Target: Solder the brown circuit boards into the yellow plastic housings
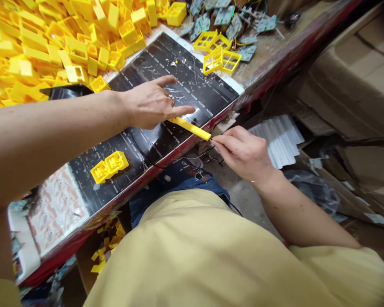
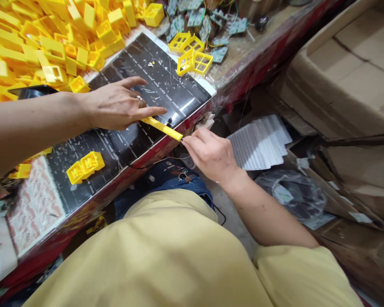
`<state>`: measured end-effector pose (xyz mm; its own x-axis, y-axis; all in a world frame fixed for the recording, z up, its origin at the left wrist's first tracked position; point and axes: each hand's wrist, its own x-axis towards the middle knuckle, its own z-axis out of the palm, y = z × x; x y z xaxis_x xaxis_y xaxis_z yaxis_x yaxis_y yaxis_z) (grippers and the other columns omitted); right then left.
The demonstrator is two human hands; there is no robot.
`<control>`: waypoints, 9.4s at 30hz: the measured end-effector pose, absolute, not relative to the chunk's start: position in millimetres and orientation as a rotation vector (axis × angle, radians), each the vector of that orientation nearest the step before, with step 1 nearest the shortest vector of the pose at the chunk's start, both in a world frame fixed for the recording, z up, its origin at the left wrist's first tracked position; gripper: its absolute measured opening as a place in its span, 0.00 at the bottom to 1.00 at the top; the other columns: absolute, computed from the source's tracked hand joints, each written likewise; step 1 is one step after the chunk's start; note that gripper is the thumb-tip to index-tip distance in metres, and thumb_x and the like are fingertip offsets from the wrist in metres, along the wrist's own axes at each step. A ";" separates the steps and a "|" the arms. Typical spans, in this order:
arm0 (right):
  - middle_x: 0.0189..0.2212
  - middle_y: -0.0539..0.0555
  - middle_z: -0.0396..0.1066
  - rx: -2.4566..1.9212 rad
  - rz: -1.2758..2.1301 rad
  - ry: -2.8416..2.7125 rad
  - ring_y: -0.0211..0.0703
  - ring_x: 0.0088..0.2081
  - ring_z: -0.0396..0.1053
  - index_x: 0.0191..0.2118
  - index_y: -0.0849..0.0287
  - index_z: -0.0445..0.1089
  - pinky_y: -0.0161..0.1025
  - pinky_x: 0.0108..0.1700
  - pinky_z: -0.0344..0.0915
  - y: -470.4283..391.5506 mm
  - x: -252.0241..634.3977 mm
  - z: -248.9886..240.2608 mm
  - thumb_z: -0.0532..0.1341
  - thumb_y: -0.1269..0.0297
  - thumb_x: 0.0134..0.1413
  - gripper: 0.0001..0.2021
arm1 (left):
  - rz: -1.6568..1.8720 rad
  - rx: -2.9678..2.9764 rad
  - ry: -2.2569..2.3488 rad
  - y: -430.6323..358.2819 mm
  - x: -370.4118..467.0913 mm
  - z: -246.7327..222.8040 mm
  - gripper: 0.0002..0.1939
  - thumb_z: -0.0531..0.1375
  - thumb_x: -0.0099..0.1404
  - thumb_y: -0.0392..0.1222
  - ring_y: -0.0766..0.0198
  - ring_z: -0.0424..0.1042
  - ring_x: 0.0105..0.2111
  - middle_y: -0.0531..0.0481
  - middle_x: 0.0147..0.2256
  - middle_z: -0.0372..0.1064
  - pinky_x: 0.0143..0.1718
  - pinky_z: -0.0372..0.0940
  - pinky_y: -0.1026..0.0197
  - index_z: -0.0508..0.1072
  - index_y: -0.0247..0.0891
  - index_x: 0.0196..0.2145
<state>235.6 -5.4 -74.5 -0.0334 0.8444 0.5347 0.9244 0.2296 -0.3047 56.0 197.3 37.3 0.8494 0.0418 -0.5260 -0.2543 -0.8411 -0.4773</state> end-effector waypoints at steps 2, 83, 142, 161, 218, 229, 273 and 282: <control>0.36 0.53 0.74 -1.660 -0.163 -1.882 0.41 0.38 0.72 0.42 0.55 0.75 0.37 0.33 0.64 -4.3 234.9 -72.8 0.57 0.57 0.69 0.11 | 0.706 -2.539 0.125 198.8 55.2 35.5 0.39 0.46 0.64 0.31 0.58 0.75 0.33 0.51 0.33 0.79 0.68 0.50 0.46 0.50 0.40 0.72; 0.30 0.49 0.76 -1.380 -0.269 -1.929 0.34 0.29 0.73 0.40 0.53 0.78 0.30 0.29 0.67 -15.6 249.5 -77.6 0.67 0.68 0.60 0.04 | 0.686 -2.715 -0.366 142.8 59.4 38.7 0.23 0.51 0.71 0.29 0.52 0.75 0.49 0.42 0.47 0.79 0.46 0.59 0.54 0.70 0.40 0.60; 0.36 0.55 0.74 -1.583 -0.199 -1.866 0.39 0.37 0.73 0.45 0.55 0.77 0.35 0.37 0.70 -0.5 242.3 -84.0 0.60 0.55 0.66 0.11 | 0.590 -2.705 -0.460 148.6 65.5 23.4 0.24 0.56 0.62 0.28 0.50 0.75 0.44 0.42 0.40 0.77 0.46 0.59 0.55 0.72 0.39 0.55; 0.37 0.55 0.74 -1.629 -0.347 -1.969 0.38 0.36 0.73 0.41 0.56 0.74 0.34 0.38 0.68 -8.2 239.9 -78.2 0.56 0.63 0.69 0.09 | 0.614 -2.683 -0.470 148.6 66.2 25.0 0.24 0.55 0.59 0.28 0.52 0.73 0.41 0.46 0.34 0.75 0.45 0.58 0.54 0.72 0.42 0.52; 0.39 0.52 0.79 -1.504 0.039 -1.848 0.38 0.38 0.77 0.46 0.56 0.74 0.34 0.39 0.73 -12.1 249.1 -81.0 0.62 0.61 0.66 0.08 | 0.782 -2.872 -0.394 167.8 63.6 41.3 0.40 0.55 0.61 0.33 0.50 0.77 0.48 0.50 0.34 0.78 0.69 0.46 0.39 0.54 0.49 0.70; 0.37 0.52 0.79 -1.544 0.059 -1.803 0.41 0.38 0.77 0.43 0.55 0.76 0.37 0.41 0.73 -15.5 245.2 -85.7 0.60 0.59 0.67 0.08 | 0.716 -2.943 -0.501 163.3 62.9 34.9 0.41 0.57 0.62 0.36 0.46 0.76 0.49 0.50 0.35 0.78 0.68 0.43 0.32 0.54 0.49 0.71; 0.37 0.50 0.79 -1.429 0.072 -1.886 0.39 0.38 0.78 0.43 0.55 0.75 0.36 0.42 0.73 -13.8 246.2 -81.8 0.62 0.65 0.65 0.05 | 0.858 -2.550 -0.137 160.4 63.8 46.3 0.38 0.48 0.67 0.28 0.53 0.79 0.40 0.44 0.38 0.81 0.62 0.55 0.48 0.48 0.41 0.73; 0.39 0.50 0.78 -1.443 0.042 -1.897 0.38 0.40 0.77 0.45 0.54 0.74 0.34 0.42 0.72 -15.8 247.1 -80.1 0.63 0.63 0.65 0.05 | 0.757 -2.628 -0.226 157.4 59.6 42.1 0.39 0.51 0.66 0.27 0.55 0.81 0.41 0.47 0.38 0.82 0.71 0.44 0.42 0.50 0.44 0.73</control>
<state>247.1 -15.8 -80.1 -0.0935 0.8436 0.5287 0.8193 0.3669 -0.4405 59.6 157.4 42.1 0.8407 0.2586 -0.4758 0.0451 -0.9090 -0.4144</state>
